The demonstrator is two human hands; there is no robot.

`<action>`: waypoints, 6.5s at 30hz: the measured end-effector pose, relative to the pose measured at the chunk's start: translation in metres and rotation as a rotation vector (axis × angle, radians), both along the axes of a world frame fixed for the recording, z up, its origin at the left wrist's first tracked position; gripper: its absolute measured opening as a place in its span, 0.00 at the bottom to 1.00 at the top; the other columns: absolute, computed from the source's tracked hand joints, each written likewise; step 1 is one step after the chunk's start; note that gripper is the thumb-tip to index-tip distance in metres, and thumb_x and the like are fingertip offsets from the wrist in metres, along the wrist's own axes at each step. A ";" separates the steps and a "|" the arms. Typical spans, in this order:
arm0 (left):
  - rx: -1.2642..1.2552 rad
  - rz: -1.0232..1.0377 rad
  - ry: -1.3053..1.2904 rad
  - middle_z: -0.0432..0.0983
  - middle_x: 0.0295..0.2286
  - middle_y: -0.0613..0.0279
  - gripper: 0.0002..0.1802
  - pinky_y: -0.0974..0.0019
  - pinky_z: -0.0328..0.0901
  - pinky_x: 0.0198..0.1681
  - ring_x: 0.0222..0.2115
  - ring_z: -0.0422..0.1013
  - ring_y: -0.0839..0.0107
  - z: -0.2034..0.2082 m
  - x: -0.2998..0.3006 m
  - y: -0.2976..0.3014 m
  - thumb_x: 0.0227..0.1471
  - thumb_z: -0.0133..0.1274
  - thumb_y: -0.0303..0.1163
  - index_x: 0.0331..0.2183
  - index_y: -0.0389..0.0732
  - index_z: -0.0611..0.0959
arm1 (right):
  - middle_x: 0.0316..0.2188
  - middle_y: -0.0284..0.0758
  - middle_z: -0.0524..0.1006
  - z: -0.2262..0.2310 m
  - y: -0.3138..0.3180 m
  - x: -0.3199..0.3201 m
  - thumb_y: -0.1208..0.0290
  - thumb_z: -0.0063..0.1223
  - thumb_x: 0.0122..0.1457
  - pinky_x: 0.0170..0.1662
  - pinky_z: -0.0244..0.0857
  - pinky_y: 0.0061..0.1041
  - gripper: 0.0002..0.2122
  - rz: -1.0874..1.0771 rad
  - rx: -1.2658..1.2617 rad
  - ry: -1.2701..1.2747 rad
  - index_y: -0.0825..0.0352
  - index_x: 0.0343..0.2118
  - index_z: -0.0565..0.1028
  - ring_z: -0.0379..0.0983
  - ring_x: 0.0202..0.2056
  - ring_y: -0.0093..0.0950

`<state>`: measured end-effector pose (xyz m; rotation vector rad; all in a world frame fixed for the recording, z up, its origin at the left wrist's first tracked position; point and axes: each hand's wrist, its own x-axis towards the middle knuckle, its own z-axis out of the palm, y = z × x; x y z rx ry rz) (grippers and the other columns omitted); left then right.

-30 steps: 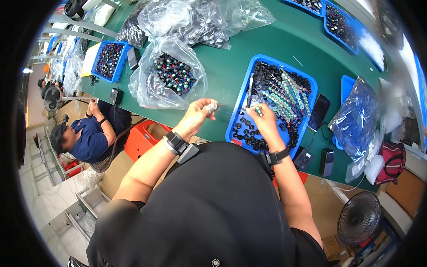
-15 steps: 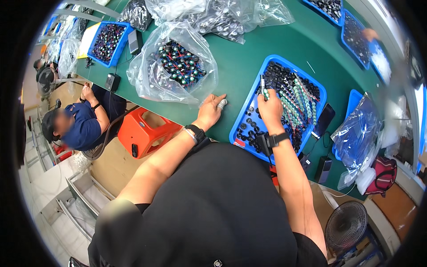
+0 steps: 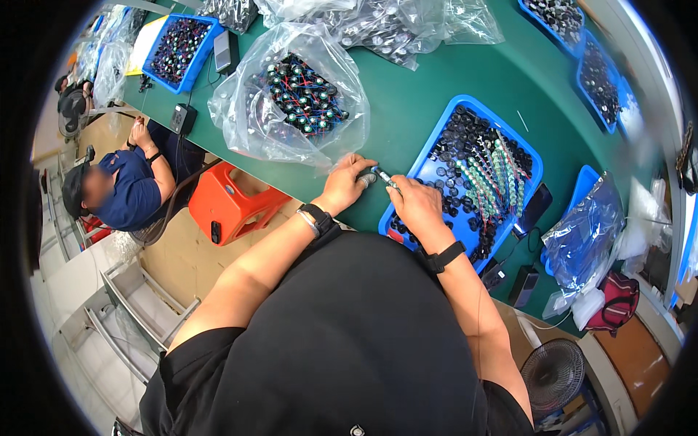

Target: The person repeatedly picks small cylindrical components from a blue tray, attaches a black cap to each, and places the assembled unit into a clear plastic bag. The process is repetitive and involves handling small parts with both hands.

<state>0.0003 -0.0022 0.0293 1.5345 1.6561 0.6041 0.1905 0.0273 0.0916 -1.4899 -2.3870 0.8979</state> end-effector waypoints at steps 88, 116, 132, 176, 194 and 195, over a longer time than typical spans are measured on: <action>-0.514 -0.176 -0.771 0.75 0.35 0.61 0.19 0.73 0.65 0.43 0.36 0.71 0.77 0.126 0.089 0.030 0.50 0.55 0.23 0.46 0.33 0.74 | 0.29 0.28 0.75 0.047 -0.035 0.102 0.68 0.49 0.60 0.30 0.59 0.15 0.07 -0.561 -0.659 1.027 0.65 0.38 0.73 0.66 0.27 0.14; -0.539 -0.142 -0.855 0.74 0.37 0.58 0.20 0.70 0.67 0.45 0.38 0.72 0.73 0.123 0.088 0.029 0.49 0.50 0.19 0.46 0.33 0.72 | 0.28 0.27 0.74 0.055 -0.030 0.097 0.71 0.51 0.59 0.30 0.59 0.14 0.06 -0.549 -0.641 0.959 0.66 0.36 0.72 0.66 0.26 0.14; -0.541 -0.177 -0.813 0.71 0.42 0.56 0.21 0.68 0.66 0.48 0.41 0.71 0.71 0.123 0.084 0.024 0.51 0.42 0.19 0.49 0.29 0.70 | 0.26 0.27 0.74 0.053 -0.030 0.094 0.71 0.51 0.59 0.31 0.62 0.15 0.06 -0.534 -0.619 0.917 0.67 0.35 0.73 0.67 0.27 0.16; -0.536 0.048 -0.761 0.75 0.34 0.56 0.14 0.70 0.69 0.39 0.34 0.73 0.72 0.098 0.089 0.024 0.54 0.51 0.26 0.41 0.27 0.75 | 0.24 0.34 0.74 0.032 -0.031 0.064 0.74 0.44 0.61 0.22 0.61 0.17 0.06 -0.569 -0.686 0.781 0.71 0.35 0.69 0.68 0.18 0.18; -0.288 0.177 -0.263 0.74 0.27 0.63 0.10 0.69 0.64 0.36 0.30 0.69 0.73 0.003 0.031 0.013 0.52 0.54 0.29 0.37 0.36 0.78 | 0.29 0.49 0.76 -0.038 0.037 0.050 0.63 0.42 0.59 0.38 0.65 0.44 0.13 -0.653 -0.147 -0.029 0.68 0.37 0.69 0.73 0.35 0.47; -0.156 0.111 -0.146 0.73 0.28 0.63 0.09 0.68 0.64 0.37 0.32 0.68 0.71 -0.002 0.029 0.012 0.50 0.55 0.29 0.36 0.38 0.79 | 0.30 0.50 0.76 -0.034 0.042 0.046 0.61 0.43 0.58 0.39 0.65 0.44 0.14 -0.673 -0.188 -0.078 0.69 0.37 0.68 0.73 0.36 0.47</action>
